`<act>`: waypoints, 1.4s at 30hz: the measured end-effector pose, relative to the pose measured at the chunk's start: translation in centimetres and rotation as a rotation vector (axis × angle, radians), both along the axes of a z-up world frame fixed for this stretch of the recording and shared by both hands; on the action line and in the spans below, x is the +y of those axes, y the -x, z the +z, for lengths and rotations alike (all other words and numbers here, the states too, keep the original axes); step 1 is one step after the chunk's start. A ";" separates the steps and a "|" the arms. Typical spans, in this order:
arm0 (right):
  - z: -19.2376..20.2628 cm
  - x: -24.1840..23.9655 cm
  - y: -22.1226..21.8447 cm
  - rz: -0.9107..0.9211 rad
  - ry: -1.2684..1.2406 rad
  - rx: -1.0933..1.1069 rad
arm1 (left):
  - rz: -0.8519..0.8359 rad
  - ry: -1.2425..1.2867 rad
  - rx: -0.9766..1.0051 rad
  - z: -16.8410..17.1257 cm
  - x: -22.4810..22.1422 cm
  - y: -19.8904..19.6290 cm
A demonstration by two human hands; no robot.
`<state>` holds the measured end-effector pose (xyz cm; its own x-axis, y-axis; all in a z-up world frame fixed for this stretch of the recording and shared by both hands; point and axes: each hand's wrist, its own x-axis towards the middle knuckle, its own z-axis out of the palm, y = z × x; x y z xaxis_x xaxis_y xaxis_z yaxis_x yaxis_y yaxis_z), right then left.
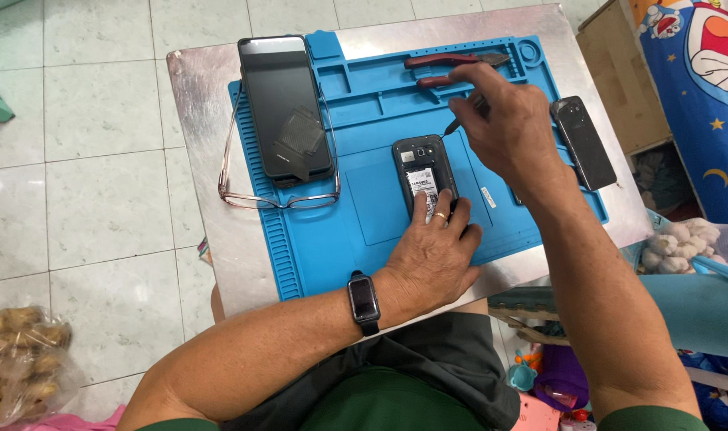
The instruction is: The person uses a small screwdriver to unscrew components from the back of a disassembled smartphone placed on a blue work mat. They manipulate the phone's internal parts and the tool with both hands while seated.
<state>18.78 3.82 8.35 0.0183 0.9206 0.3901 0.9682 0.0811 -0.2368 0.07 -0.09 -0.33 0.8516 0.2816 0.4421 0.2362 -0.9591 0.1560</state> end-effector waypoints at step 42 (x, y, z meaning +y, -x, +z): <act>-0.8 -0.4 -0.6 -0.059 -0.002 0.002 | -0.026 0.018 0.032 0.7 0.1 0.2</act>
<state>19.37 3.40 7.59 0.0733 0.9169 0.3922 0.9709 0.0243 -0.2384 -0.16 0.04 0.34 0.8725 0.2667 0.4094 0.2163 -0.9622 0.1657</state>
